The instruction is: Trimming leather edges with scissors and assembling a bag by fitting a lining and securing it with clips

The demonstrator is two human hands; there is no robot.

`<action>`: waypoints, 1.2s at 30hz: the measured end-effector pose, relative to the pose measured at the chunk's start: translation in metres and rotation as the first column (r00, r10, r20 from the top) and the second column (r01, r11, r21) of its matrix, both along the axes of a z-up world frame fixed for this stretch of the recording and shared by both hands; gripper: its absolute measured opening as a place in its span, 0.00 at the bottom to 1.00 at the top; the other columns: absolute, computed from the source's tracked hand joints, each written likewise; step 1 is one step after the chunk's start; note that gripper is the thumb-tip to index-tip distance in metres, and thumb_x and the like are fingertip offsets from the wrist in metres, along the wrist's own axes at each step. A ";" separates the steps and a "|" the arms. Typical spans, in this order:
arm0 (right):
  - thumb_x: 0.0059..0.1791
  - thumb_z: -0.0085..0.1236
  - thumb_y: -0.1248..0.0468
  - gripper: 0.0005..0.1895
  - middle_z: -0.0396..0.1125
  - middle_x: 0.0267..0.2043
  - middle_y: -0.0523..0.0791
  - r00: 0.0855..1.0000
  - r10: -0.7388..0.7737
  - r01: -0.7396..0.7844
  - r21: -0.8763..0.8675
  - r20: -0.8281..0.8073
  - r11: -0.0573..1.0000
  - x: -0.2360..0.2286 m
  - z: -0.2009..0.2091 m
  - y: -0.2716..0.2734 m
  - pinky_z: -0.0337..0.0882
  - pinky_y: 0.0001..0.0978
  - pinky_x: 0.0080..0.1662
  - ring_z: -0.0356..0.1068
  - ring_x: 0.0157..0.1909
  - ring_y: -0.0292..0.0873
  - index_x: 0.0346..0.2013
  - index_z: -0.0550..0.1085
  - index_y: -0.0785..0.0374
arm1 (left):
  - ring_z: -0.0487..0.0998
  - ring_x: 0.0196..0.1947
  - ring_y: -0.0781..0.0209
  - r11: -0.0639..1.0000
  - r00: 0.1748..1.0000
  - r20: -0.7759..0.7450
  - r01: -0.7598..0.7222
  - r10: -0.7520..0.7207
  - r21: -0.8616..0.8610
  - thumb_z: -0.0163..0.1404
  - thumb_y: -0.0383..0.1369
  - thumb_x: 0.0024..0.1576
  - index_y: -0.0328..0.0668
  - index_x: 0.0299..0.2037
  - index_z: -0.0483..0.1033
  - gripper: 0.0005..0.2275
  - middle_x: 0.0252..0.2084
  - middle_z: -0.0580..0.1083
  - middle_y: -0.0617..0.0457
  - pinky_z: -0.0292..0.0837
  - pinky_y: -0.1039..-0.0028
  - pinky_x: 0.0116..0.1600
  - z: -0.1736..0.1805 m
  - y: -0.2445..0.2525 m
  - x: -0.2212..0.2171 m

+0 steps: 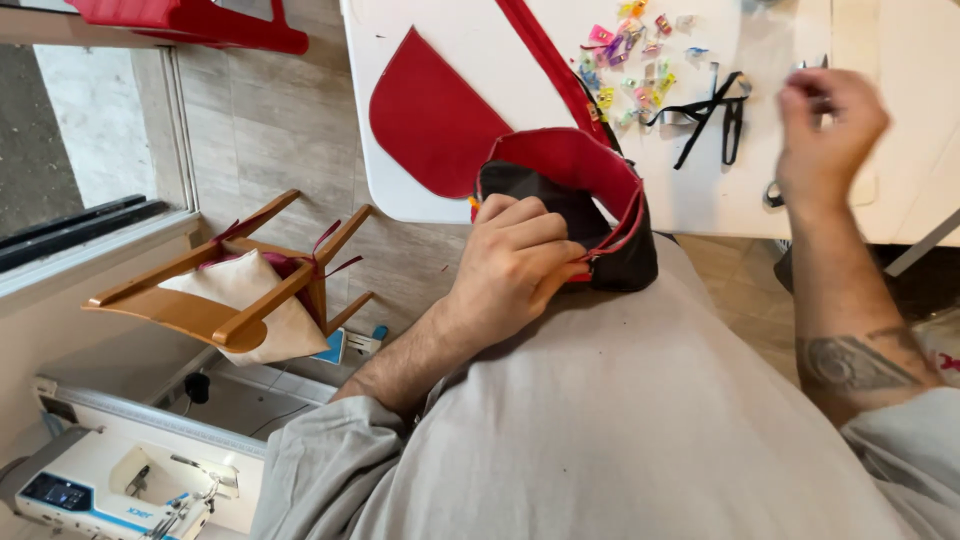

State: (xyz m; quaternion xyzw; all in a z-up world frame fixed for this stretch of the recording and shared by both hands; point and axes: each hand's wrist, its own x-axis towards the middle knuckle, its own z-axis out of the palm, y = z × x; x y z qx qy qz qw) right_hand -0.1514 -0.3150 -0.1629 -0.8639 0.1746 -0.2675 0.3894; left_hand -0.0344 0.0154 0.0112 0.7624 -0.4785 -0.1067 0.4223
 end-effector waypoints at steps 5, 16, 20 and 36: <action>0.51 0.69 0.74 0.14 0.74 0.46 0.51 0.892 0.274 -0.330 -0.105 -0.358 0.938 -0.003 -0.100 0.007 0.70 0.43 0.53 0.69 0.49 0.53 0.52 0.83 0.69 | 0.65 0.31 0.57 0.998 1.000 -0.024 -0.015 0.017 0.063 0.55 0.34 0.63 0.42 0.34 0.79 0.06 0.31 0.69 0.58 0.54 0.64 0.38 0.000 -0.002 -0.004; 0.56 0.63 0.62 0.09 0.68 0.39 0.46 0.801 0.053 0.002 0.091 -0.596 0.996 0.065 -0.128 0.031 0.63 0.45 0.39 0.62 0.42 0.49 0.34 0.72 0.59 | 0.63 0.31 0.53 1.000 0.995 0.094 0.017 -0.020 0.023 0.46 0.31 0.68 0.36 0.35 0.75 0.10 0.31 0.66 0.53 0.52 0.64 0.34 0.019 -0.021 0.002; 0.55 0.75 0.62 0.08 0.71 0.44 0.41 0.903 0.159 -0.370 -0.533 -0.400 0.760 0.047 -0.166 0.008 0.68 0.35 0.41 0.69 0.43 0.43 0.40 0.83 0.61 | 0.64 0.31 0.54 1.000 0.993 0.121 0.003 -0.007 0.028 0.47 0.30 0.67 0.37 0.34 0.75 0.09 0.30 0.64 0.54 0.52 0.65 0.35 0.023 -0.025 0.002; 0.61 0.65 0.79 0.11 0.72 0.45 0.50 0.808 0.515 -0.267 0.600 -0.286 0.754 0.074 0.020 0.011 0.74 0.24 0.48 0.73 0.43 0.39 0.58 0.77 0.71 | 0.63 0.33 0.53 0.995 0.992 0.124 -0.002 -0.010 0.096 0.50 0.34 0.65 0.39 0.32 0.75 0.10 0.31 0.64 0.54 0.55 0.63 0.35 -0.002 -0.026 0.001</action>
